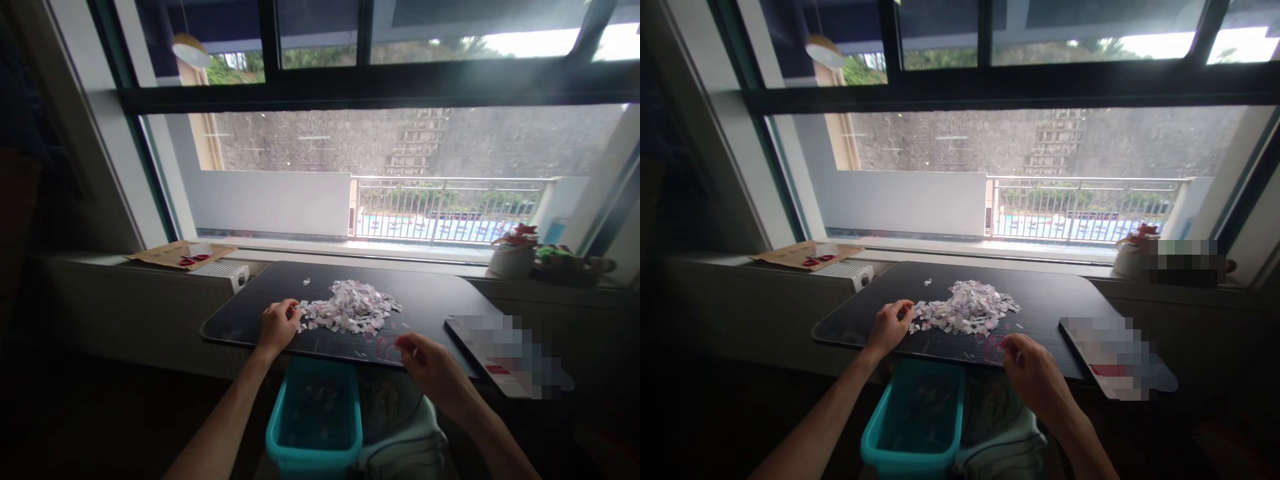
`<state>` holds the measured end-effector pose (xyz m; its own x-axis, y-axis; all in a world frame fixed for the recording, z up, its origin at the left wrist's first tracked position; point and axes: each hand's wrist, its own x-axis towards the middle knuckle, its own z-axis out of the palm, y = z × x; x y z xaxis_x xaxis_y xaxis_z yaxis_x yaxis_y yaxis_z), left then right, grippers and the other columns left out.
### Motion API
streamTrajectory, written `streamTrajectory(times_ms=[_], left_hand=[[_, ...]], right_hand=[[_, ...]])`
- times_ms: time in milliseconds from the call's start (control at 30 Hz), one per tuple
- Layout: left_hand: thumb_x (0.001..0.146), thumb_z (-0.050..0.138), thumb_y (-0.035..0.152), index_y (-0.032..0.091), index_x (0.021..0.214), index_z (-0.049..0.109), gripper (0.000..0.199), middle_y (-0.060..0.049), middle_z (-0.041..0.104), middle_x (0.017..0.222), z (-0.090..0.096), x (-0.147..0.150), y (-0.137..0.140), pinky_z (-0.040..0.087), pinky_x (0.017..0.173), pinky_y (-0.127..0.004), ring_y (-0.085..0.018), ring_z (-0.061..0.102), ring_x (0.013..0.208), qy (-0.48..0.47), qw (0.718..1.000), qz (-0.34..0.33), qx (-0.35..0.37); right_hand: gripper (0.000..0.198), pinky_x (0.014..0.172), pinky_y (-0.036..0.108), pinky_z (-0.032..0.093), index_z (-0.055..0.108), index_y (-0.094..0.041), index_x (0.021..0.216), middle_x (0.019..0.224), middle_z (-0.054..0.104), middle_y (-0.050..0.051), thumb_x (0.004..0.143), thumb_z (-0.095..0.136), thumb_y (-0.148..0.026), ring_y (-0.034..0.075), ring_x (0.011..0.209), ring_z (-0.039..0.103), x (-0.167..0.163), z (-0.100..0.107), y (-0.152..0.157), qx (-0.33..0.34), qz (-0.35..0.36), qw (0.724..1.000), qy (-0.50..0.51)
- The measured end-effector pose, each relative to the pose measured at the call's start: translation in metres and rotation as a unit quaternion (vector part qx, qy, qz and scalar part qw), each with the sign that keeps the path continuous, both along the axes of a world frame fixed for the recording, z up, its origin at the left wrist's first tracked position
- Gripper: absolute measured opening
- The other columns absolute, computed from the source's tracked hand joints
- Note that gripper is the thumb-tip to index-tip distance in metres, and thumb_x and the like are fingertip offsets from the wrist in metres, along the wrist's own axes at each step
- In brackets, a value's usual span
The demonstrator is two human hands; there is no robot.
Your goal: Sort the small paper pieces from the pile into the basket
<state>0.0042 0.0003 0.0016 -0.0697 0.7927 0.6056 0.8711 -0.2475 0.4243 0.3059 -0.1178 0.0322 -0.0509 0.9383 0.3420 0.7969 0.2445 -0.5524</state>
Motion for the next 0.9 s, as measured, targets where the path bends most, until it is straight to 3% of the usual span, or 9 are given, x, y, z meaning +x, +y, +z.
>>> streamTrajectory(times_ms=[300,600,833,900], left_hand=[[0.076,0.05,0.028,0.018,0.088,0.064,0.021,-0.003,0.065,0.075,0.002,0.001,-0.001,0.044,0.077,-0.03,-0.019,0.059,0.079,-0.002,1.0,-0.001,-0.007],[0.076,0.051,0.028,0.017,0.088,0.064,0.02,-0.004,0.065,0.076,0.001,0.0,-0.001,0.043,0.076,-0.03,-0.02,0.057,0.081,0.002,1.0,-0.006,-0.009],[0.076,0.052,0.026,0.017,0.088,0.064,0.019,-0.003,0.065,0.075,0.002,0.001,-0.002,0.043,0.078,-0.03,-0.019,0.057,0.081,-0.004,1.0,0.0,-0.015],[0.076,0.051,0.027,0.018,0.088,0.064,0.019,-0.003,0.065,0.076,0.002,0.001,-0.002,0.043,0.078,-0.03,-0.019,0.057,0.082,-0.003,1.0,-0.001,-0.017]], right_hand=[[0.029,0.061,0.025,0.042,0.063,-0.018,0.094,0.079,0.065,0.005,0.08,0.041,-0.031,0.015,0.066,0.057,0.011,-0.006,0.026,0.036,-0.033,0.999,0.014],[0.028,0.06,0.025,0.042,0.064,-0.019,0.092,0.071,0.064,0.003,0.079,0.043,-0.033,0.015,0.062,0.058,0.014,-0.007,0.019,0.03,-0.038,0.999,0.002],[0.023,0.052,0.022,0.044,0.061,-0.02,0.085,0.066,0.065,0.0,0.075,0.05,-0.038,0.014,0.052,0.059,0.021,-0.041,-0.002,-0.04,0.0,0.986,0.16],[0.024,0.053,0.022,0.045,0.061,-0.019,0.082,0.064,0.065,0.0,0.075,0.051,-0.041,0.015,0.055,0.061,0.025,-0.044,-0.006,-0.039,-0.023,0.982,0.182]])
